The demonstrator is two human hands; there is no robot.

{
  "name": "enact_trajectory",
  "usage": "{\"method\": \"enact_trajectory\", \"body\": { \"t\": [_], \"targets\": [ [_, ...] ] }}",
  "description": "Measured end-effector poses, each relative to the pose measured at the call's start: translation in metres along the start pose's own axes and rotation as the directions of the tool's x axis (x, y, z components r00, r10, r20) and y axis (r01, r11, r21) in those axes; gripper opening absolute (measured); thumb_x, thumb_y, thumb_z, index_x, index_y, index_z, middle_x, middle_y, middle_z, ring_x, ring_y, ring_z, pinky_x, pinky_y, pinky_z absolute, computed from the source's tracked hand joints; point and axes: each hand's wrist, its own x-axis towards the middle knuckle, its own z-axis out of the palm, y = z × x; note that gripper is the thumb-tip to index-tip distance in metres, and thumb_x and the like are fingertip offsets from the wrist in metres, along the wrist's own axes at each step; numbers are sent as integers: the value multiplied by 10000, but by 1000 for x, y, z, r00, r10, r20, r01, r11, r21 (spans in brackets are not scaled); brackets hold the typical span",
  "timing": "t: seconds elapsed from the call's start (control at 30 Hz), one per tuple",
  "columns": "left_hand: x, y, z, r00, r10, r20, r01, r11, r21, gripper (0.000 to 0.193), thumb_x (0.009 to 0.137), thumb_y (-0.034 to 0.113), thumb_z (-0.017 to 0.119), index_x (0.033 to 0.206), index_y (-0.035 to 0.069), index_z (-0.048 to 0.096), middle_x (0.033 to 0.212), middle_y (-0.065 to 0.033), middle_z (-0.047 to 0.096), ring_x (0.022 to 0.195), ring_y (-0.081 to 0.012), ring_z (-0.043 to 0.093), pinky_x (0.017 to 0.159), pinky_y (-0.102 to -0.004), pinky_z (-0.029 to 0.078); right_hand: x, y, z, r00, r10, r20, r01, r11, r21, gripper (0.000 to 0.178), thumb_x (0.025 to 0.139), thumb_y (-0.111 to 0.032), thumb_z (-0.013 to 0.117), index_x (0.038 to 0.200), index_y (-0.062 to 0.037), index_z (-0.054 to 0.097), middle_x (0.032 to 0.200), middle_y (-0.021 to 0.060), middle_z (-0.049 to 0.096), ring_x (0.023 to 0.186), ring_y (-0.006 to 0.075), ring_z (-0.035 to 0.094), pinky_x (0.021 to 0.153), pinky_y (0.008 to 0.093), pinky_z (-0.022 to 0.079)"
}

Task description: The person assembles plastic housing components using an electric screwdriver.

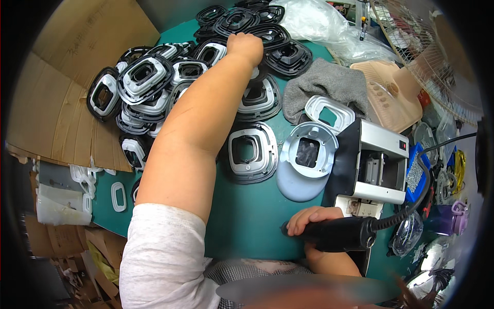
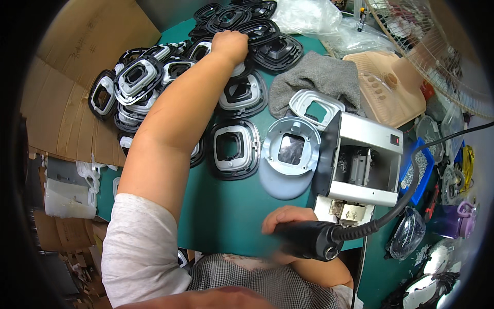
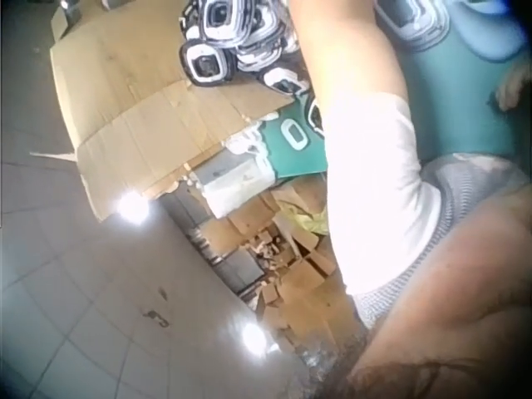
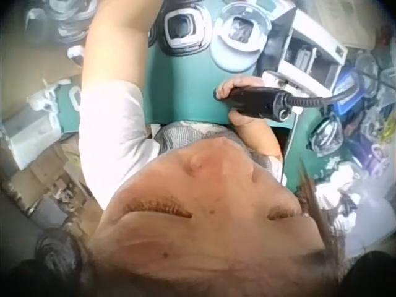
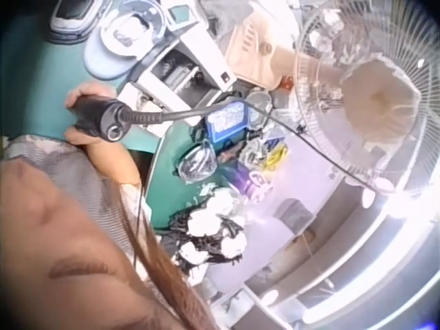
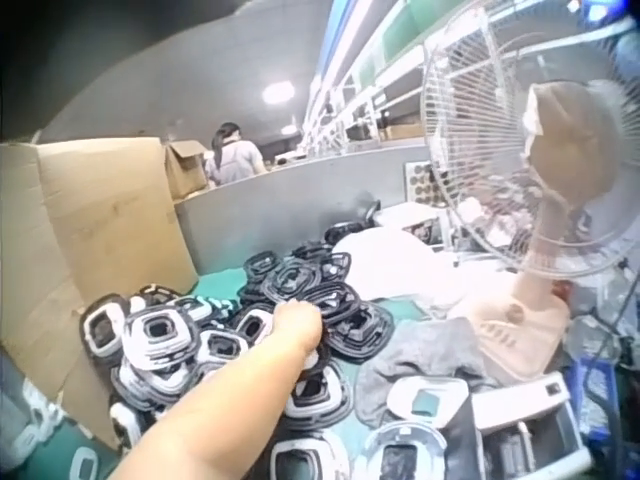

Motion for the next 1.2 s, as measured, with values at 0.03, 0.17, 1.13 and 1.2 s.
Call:
{"method": "enact_trajectory", "body": {
  "t": [0.03, 0.17, 1.13, 1.2],
  "targets": [
    [1, -3, 1, 999, 3, 49, -6, 999, 44, 221, 829, 217, 566, 985, 102, 675, 1030, -97, 673, 972, -274, 642, 801, -416, 512, 3, -7, 2, 999, 23, 45, -20, 998, -56, 519, 826, -398, 695, 1087, -44, 421, 751, 141, 563, 608, 249, 587, 581, 396, 518],
    [-4, -23, -22, 956, -156, -249, 99, 969, -226, 235, 862, 249, 518, 990, 140, 682, 925, -133, 681, 890, -328, 651, 757, -431, 520, 5, -7, -2, 993, 43, 111, -41, 999, -18, 440, 853, -365, 664, 1044, -38, 441, 709, 153, 560, 591, 263, 579, 574, 396, 511],
    [-475, 21, -50, 982, 8, -187, -156, 584, -796, 476, 713, 268, 750, 1148, 121, 625, 1291, -157, 516, 1201, -352, 475, 1012, -454, 371, -4, 19, 5, 994, -48, -94, 39, 995, -91, 611, 768, -466, 715, 1177, -84, 469, 805, 71, 516, 681, 192, 521, 653, 338, 447],
    [-480, 37, -39, 982, 45, -183, -177, 562, -808, 484, 713, 293, 751, 1158, 149, 626, 1337, -166, 475, 1249, -359, 433, 1046, -473, 339, -4, 15, -5, 997, -28, -76, 27, 1000, -4, 561, 792, -416, 700, 1188, -90, 474, 834, 77, 529, 707, 194, 515, 662, 332, 440]
  ]
}}
